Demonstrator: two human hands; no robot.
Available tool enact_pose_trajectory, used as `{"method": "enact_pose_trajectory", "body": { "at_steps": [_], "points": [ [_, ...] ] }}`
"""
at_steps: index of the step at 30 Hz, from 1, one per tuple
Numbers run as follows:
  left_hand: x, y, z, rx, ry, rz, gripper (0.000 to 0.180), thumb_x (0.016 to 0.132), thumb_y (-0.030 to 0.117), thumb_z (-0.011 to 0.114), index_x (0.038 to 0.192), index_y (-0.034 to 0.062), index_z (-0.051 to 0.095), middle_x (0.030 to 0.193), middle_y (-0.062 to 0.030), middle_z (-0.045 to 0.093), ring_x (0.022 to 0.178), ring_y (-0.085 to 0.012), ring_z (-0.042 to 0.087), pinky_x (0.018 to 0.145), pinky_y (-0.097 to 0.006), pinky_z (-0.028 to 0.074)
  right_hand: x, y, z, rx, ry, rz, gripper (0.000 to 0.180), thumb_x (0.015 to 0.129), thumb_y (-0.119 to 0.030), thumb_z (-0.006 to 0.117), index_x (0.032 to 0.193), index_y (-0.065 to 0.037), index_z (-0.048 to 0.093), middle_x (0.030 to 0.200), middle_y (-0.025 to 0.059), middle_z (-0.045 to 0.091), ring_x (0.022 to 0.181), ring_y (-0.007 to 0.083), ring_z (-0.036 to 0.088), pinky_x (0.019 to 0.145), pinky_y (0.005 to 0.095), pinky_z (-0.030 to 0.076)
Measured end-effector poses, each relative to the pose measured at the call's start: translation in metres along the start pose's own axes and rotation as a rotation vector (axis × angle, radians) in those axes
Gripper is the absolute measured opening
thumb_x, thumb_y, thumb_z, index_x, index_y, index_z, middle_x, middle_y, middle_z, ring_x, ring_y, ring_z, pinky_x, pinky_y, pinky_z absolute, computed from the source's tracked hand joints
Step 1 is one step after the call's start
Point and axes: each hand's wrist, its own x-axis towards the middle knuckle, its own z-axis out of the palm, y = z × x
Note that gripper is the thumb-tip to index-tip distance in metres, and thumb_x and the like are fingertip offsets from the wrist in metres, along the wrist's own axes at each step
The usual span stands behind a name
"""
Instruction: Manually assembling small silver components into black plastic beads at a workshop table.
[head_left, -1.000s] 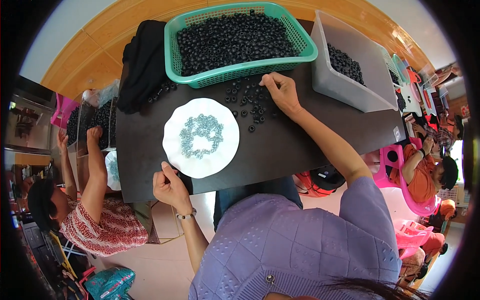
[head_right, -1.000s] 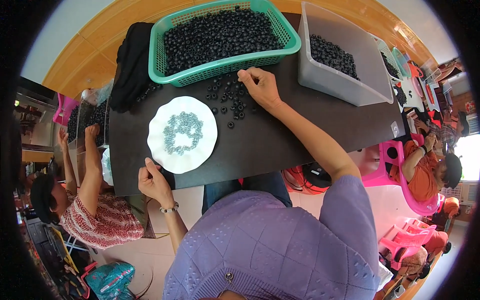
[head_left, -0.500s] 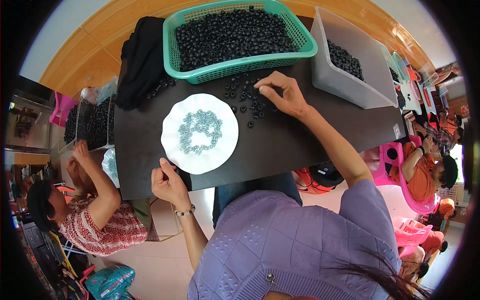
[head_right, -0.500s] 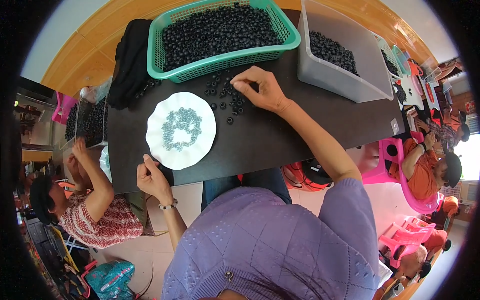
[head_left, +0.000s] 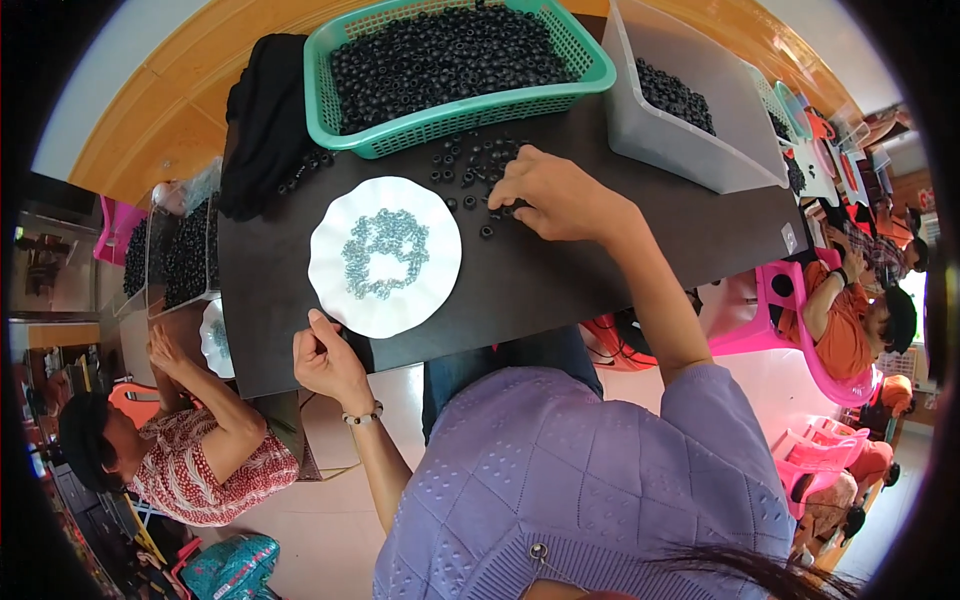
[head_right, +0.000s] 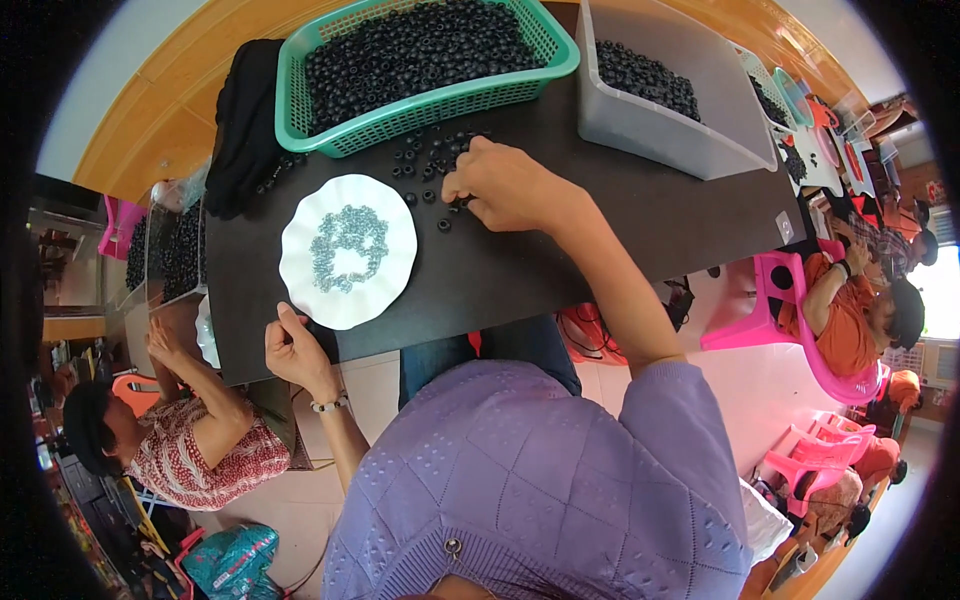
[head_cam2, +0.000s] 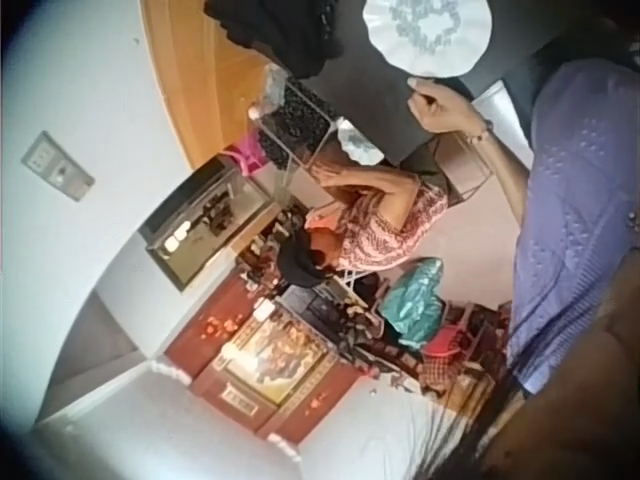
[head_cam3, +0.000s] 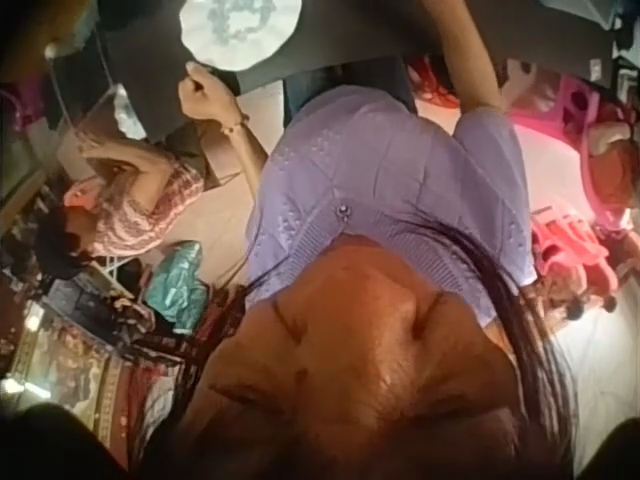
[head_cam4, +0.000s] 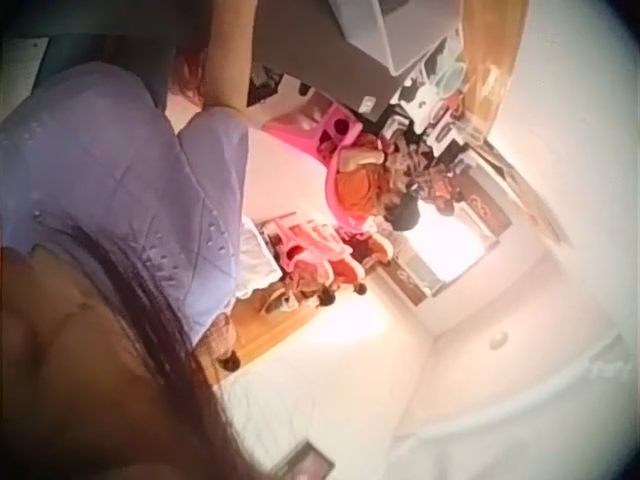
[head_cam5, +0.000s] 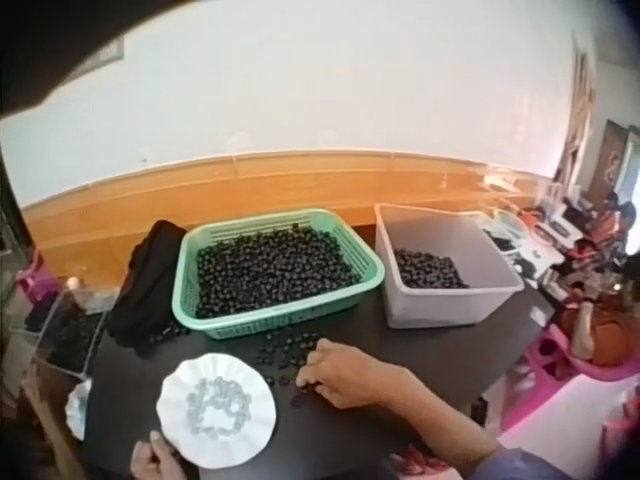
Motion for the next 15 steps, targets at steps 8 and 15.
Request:
{"method": "enact_pose_trajectory", "body": {
  "at_steps": [8, 15],
  "points": [
    [-0.001, -0.005, 0.002, -0.084, -0.037, 0.059, 0.041, 0.095, 0.022, 0.061, 0.061, -0.0006, 0.054, 0.058, 0.0015, 0.050, 0.059, -0.0048, 0.039, 0.054, -0.024, 0.032, 0.001, -0.020, 0.040, -0.098, 0.076, 0.057, 0.027, 0.070, -0.015, 0.074, 0.097, -0.015, 0.069, 0.088, 0.0071, 0.062, 0.094, 0.0293, 0.056, 0.079, 0.0399, 0.048],
    [0.001, -0.015, 0.000, -0.067, -0.091, 0.097, 0.043, 0.095, 0.029, 0.061, 0.065, -0.0022, 0.059, 0.058, 0.0017, 0.052, 0.057, -0.0056, 0.040, 0.053, -0.025, 0.031, 0.000, -0.029, 0.058, -0.048, 0.189, 0.209, 0.007, 0.074, -0.010, 0.068, 0.081, -0.010, 0.068, 0.081, 0.0094, 0.067, 0.090, 0.0311, 0.058, 0.076, 0.0419, 0.048]
  ]
}}
